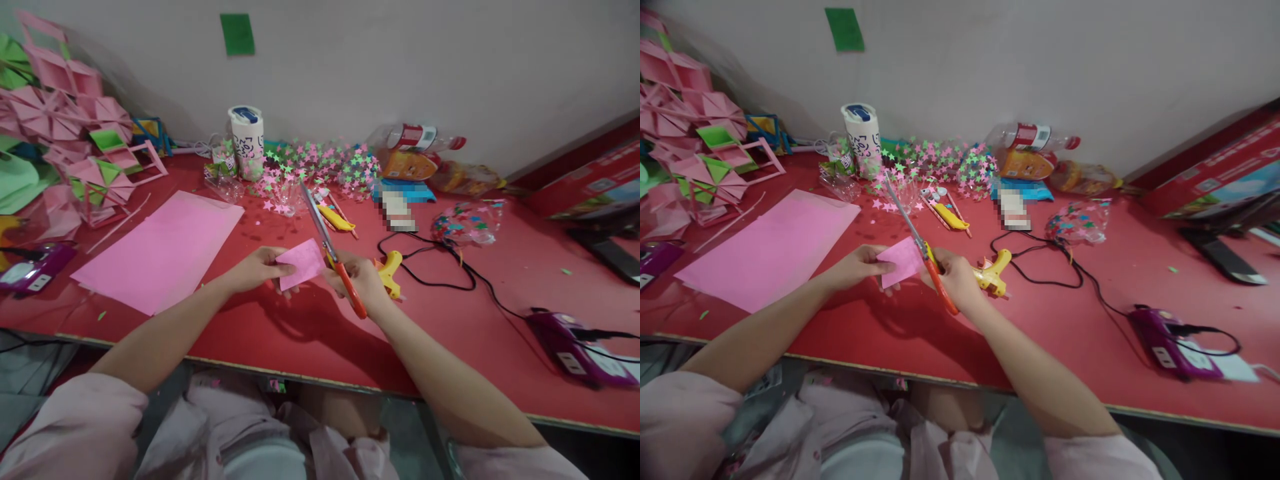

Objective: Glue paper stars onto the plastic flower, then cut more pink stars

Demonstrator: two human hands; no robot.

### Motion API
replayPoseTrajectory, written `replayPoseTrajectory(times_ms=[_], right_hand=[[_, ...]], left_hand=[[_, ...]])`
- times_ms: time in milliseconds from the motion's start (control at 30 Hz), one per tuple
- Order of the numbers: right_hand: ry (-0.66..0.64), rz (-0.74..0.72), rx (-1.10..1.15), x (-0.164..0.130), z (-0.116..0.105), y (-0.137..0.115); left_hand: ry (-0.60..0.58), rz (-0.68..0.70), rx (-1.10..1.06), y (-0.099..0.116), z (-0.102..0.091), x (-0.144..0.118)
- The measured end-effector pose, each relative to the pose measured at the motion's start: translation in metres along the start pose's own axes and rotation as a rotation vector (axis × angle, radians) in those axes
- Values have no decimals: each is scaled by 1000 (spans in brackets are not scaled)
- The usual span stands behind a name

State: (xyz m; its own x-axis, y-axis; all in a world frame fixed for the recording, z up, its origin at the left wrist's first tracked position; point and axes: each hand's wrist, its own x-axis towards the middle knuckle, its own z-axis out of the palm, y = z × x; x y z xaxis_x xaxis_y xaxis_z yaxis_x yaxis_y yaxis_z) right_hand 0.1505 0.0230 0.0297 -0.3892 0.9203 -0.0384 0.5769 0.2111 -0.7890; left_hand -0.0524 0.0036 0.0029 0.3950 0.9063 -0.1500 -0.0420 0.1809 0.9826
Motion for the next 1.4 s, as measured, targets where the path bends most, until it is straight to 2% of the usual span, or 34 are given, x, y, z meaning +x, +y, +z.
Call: replayPoseTrajectory(times_ms=[67, 267, 400, 667, 967, 1133, 1400], right_hand=[[-6, -2, -8, 1, -4, 0], [-77, -15, -279, 8, -12, 4], [-161, -44, -385, 9, -10, 8], [-158, -33, -391, 8, -11, 3], [-220, -21, -393, 11, -7, 11], [-256, -8, -367, 11, -9, 10], [-223, 14, -385, 7, -11, 0]], left_hand=[[77, 57, 10, 1, -5, 2], [522, 383, -81, 3, -20, 6], [629, 454, -97, 3, -25, 7], [703, 505, -60, 4, -27, 7], [570, 416, -29, 2, -18, 6], [555, 401, -30, 4, -17, 5], [522, 350, -51, 5, -22, 5]])
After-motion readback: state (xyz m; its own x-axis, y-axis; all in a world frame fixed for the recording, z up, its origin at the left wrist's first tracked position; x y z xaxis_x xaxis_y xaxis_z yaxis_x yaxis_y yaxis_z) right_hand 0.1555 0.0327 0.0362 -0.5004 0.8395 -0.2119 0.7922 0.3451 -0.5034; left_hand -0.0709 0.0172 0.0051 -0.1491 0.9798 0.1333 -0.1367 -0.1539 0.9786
